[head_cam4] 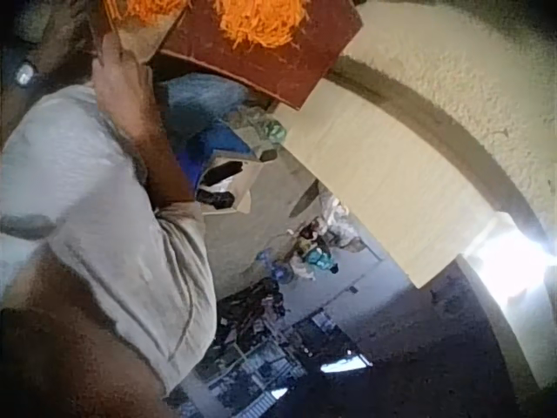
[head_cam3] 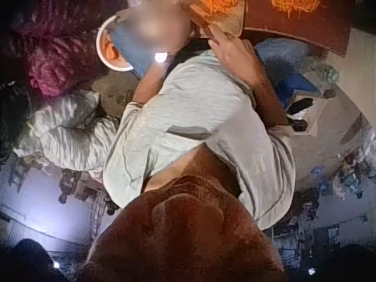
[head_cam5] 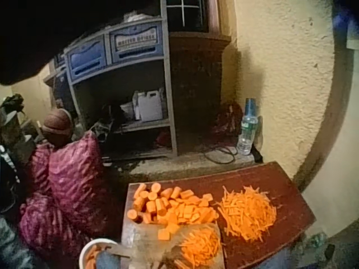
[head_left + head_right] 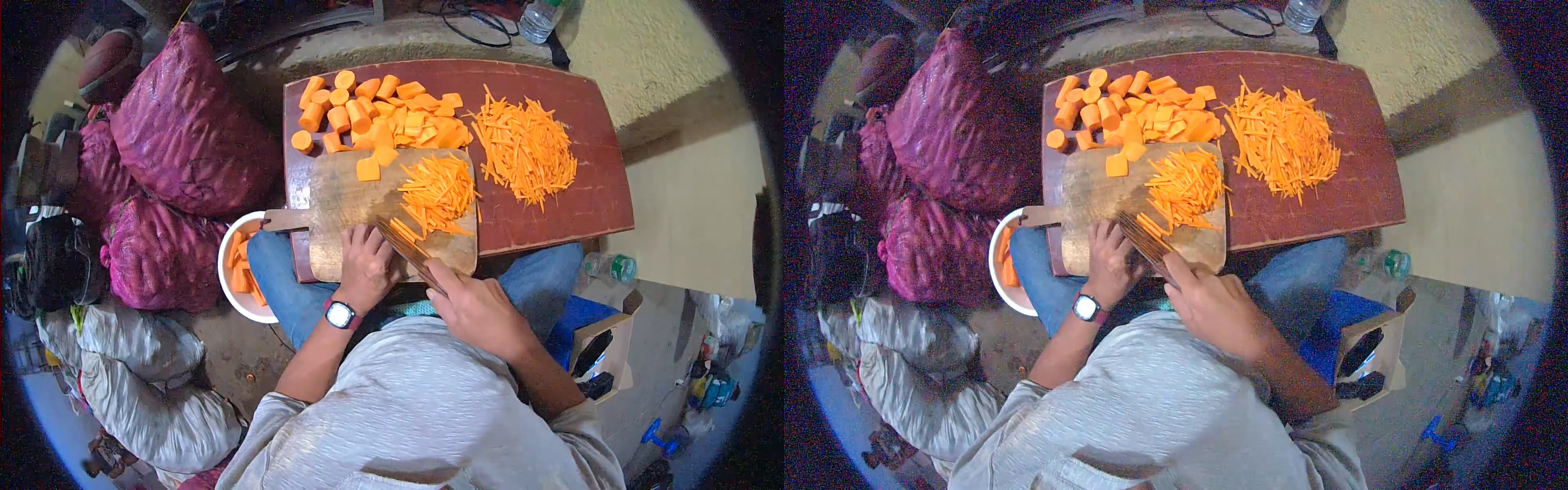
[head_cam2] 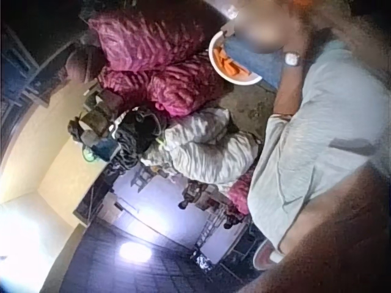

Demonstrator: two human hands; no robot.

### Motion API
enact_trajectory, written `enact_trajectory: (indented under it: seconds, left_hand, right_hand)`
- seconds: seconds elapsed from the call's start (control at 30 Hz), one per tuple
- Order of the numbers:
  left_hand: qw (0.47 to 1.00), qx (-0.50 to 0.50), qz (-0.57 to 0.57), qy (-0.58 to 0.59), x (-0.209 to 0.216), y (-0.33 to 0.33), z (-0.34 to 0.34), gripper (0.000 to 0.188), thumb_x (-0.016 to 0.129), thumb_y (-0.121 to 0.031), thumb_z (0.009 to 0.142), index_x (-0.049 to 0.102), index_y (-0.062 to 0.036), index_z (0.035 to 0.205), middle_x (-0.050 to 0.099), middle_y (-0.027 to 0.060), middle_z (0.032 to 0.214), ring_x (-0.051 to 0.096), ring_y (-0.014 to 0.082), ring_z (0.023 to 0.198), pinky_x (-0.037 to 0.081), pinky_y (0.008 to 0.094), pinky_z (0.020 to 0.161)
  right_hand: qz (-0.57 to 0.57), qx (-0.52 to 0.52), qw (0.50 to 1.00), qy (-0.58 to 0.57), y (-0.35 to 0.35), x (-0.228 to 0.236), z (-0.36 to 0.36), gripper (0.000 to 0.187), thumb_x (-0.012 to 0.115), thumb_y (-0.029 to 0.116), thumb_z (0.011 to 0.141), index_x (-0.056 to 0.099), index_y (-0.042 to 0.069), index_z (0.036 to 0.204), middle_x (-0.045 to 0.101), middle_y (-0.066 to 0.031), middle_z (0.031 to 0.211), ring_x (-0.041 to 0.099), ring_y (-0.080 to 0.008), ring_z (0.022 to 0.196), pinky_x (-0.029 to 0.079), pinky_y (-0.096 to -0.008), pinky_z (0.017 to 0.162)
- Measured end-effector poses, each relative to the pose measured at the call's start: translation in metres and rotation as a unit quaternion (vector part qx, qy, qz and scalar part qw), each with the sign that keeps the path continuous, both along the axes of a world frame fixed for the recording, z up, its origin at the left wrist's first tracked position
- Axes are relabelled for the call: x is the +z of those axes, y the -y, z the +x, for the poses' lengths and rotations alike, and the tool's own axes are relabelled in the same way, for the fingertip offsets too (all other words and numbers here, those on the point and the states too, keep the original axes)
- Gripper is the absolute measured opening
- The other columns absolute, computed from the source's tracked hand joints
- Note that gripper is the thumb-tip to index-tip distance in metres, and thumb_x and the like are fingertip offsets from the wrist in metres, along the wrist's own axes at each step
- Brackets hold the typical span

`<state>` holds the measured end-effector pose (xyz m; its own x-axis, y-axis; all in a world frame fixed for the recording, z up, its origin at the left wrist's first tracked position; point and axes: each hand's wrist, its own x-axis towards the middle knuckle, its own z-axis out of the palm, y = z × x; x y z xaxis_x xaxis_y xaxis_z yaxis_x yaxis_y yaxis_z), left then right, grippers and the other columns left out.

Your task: The person cuts carrots into thin strips on a wooden board using a knife, occasionally moving the sliced pieces into a pile on the table. They then use a multi-blade slicer to continue shredding the carrots before returning to the knife to finish slicing.

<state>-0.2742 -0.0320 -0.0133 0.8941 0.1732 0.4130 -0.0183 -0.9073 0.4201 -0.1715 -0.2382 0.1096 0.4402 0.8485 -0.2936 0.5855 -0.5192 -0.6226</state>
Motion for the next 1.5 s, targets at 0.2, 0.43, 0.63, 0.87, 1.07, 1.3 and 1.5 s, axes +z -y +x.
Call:
enact_trajectory:
  seconds: [0.2,0.43,0.63,0.87,1.07,1.3,1.5]
  left_hand:
    - [1.0,0.019,-0.013,0.019,-0.003,0.001,0.003,0.034,0.081,-0.007,0.072,0.073,-0.003,0.105,0.065,0.0138,0.11,0.059,0.0382,0.103,0.046,0.0524,0.09]
    - [0.999,0.023,-0.036,0.012,-0.001,0.001,0.002,0.035,0.08,-0.004,0.072,0.074,-0.0025,0.106,0.065,0.0137,0.111,0.058,0.0385,0.101,0.046,0.0516,0.089]
    - [0.999,0.029,-0.034,0.028,0.0,0.0,0.001,0.035,0.08,-0.003,0.072,0.073,-0.0004,0.106,0.064,0.0155,0.108,0.058,0.039,0.1,0.046,0.0517,0.088]
    - [0.997,0.038,-0.047,0.041,-0.003,0.002,0.0,0.037,0.081,-0.003,0.074,0.073,0.0011,0.11,0.061,0.0167,0.103,0.057,0.0391,0.098,0.046,0.0518,0.088]
    - [0.996,0.044,-0.066,0.039,-0.001,0.005,0.002,0.035,0.08,-0.003,0.075,0.073,0.0007,0.109,0.059,0.0168,0.1,0.057,0.0395,0.097,0.045,0.0521,0.088]
    - [0.995,0.047,-0.072,0.056,-0.003,0.001,0.003,0.035,0.08,-0.002,0.075,0.074,0.0005,0.109,0.06,0.0177,0.104,0.057,0.0402,0.099,0.045,0.0524,0.089]
    - [0.994,0.058,-0.078,0.058,-0.008,0.002,-0.001,0.034,0.079,-0.001,0.075,0.074,0.0009,0.108,0.062,0.0179,0.106,0.057,0.0403,0.1,0.046,0.0523,0.089]
  right_hand:
    - [0.079,-0.01,0.997,-0.017,-0.031,-0.043,0.006,0.045,0.067,0.019,0.104,0.053,0.004,0.144,0.073,-0.0332,0.101,0.071,-0.0563,0.096,0.058,-0.0639,0.077]
    - [0.028,-0.011,0.999,-0.035,-0.016,-0.015,0.003,0.039,0.065,0.017,0.106,0.054,0.003,0.14,0.073,-0.0334,0.1,0.07,-0.0563,0.096,0.056,-0.0644,0.078]
    - [0.119,0.002,0.993,-0.013,-0.02,-0.028,0.004,0.038,0.065,0.018,0.105,0.054,0.003,0.139,0.073,-0.033,0.1,0.071,-0.0568,0.093,0.057,-0.0642,0.078]
    - [0.072,-0.035,0.995,-0.06,-0.023,-0.024,0.005,0.04,0.067,0.018,0.104,0.055,0.003,0.139,0.072,-0.0351,0.105,0.069,-0.0585,0.102,0.056,-0.0648,0.083]
    - [0.102,-0.035,0.994,-0.036,-0.023,-0.034,0.006,0.041,0.067,0.018,0.104,0.056,0.005,0.141,0.071,-0.0359,0.105,0.068,-0.0592,0.102,0.056,-0.0651,0.084]
    - [0.11,-0.035,0.992,-0.043,-0.027,-0.035,0.003,0.032,0.065,0.014,0.104,0.058,0.004,0.134,0.071,-0.0355,0.102,0.068,-0.0582,0.1,0.055,-0.0661,0.081]
    - [0.102,-0.022,0.994,-0.022,-0.022,-0.026,0.001,0.033,0.065,0.015,0.105,0.058,0.004,0.135,0.072,-0.0353,0.101,0.068,-0.0596,0.099,0.056,-0.0659,0.082]
